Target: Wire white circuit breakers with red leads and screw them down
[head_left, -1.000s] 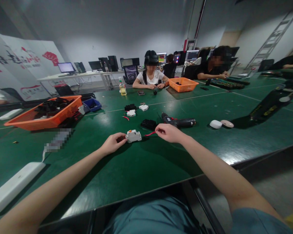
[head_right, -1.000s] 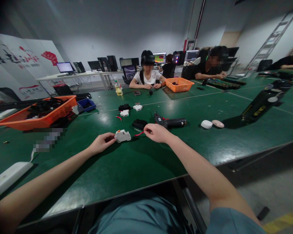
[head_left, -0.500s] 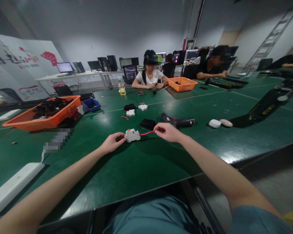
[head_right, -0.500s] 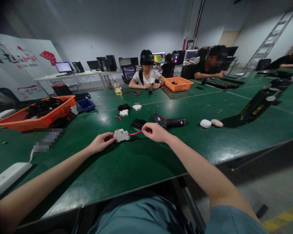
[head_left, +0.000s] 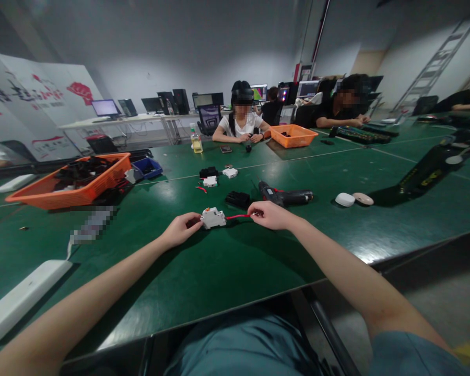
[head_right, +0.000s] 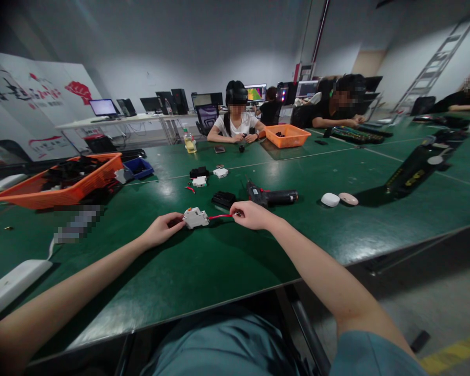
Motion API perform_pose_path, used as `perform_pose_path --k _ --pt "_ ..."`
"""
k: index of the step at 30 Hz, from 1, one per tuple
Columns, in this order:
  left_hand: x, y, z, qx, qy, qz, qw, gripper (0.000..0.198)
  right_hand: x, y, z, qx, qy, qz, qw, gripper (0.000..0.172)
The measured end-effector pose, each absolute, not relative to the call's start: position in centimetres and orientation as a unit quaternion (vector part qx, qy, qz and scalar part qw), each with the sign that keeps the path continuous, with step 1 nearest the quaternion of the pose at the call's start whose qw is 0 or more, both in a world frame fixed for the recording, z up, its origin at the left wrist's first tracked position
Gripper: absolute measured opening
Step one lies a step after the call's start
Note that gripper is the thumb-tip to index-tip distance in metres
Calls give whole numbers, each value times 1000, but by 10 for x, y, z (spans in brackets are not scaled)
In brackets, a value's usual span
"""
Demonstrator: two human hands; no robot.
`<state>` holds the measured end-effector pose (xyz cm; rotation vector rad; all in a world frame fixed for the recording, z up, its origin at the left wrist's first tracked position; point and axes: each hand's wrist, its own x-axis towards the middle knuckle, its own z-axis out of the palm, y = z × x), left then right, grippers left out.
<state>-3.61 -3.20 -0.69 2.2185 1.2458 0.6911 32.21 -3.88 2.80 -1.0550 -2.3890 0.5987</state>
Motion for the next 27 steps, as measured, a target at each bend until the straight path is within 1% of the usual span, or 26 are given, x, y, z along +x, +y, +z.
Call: perform_pose_path --k 4,7,11,16,21,27 --pt "-36 -34 -7 829 452 248 218 40 323 -39 29 -391 -870 209 218 17" --pt "-36 -35 -9 849 442 237 164 38 323 -40 29 -399 -873 214 180 18" --pt "-36 -38 -9 872 424 221 108 36 321 -41 29 -404 -878 221 130 24" --pt "-35 -40 -7 883 410 209 96 34 318 -42 29 -393 -885 216 122 24" --pt "-34 -40 -6 885 408 208 91 34 319 -40 28 -366 -905 184 116 25" --pt "-35 -39 -8 885 408 207 84 35 321 -39 30 -365 -904 181 129 25"
